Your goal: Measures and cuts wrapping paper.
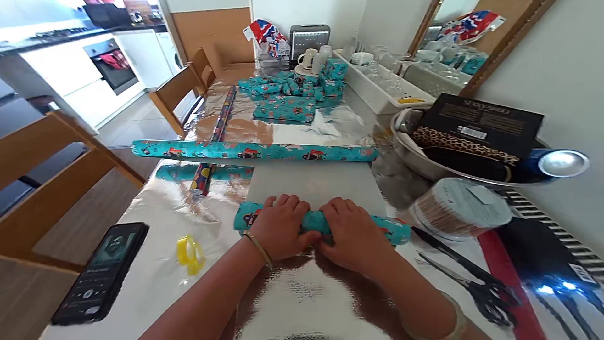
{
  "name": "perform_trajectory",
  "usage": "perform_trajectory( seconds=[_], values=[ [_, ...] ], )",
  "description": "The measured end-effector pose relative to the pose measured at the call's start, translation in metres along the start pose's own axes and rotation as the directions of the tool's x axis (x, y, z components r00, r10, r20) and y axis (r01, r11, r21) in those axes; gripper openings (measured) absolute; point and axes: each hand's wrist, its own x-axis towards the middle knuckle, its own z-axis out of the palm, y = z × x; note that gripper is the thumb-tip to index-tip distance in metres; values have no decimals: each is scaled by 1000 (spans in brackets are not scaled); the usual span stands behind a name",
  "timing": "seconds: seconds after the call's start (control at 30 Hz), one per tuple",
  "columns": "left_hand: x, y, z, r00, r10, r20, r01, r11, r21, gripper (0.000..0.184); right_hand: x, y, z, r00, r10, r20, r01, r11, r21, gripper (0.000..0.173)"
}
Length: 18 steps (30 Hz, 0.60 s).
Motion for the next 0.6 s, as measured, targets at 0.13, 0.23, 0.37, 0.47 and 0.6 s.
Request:
perform_trajectory(
  seconds=[0.13, 0.23, 0.37, 0.47, 0.6],
  values=[
    [3, -1, 1, 1000, 1, 14, -1, 1000, 20, 59, -1, 1, -4, 999, -9, 39, 8, 1000, 29, 54],
    [10, 1, -11, 998, -37, 45, 38, 999, -3, 67, 0, 2, -4, 999, -27, 32, 26, 999, 41, 51],
    [31, 44, -31, 934, 188, -305, -199, 980, -6, 47, -3, 3, 2, 997, -67, -31, 71, 989, 133, 43],
    [53, 117, -32, 821, 451, -351, -504, 860, -74, 25, -26, -2, -2, 986, -34, -161, 93, 922, 376, 19],
    [89, 214, -22, 712, 694, 110, -681, 720, -135, 27, -7, 5, 3, 977, -140, -160, 139, 990, -16, 39]
  ],
)
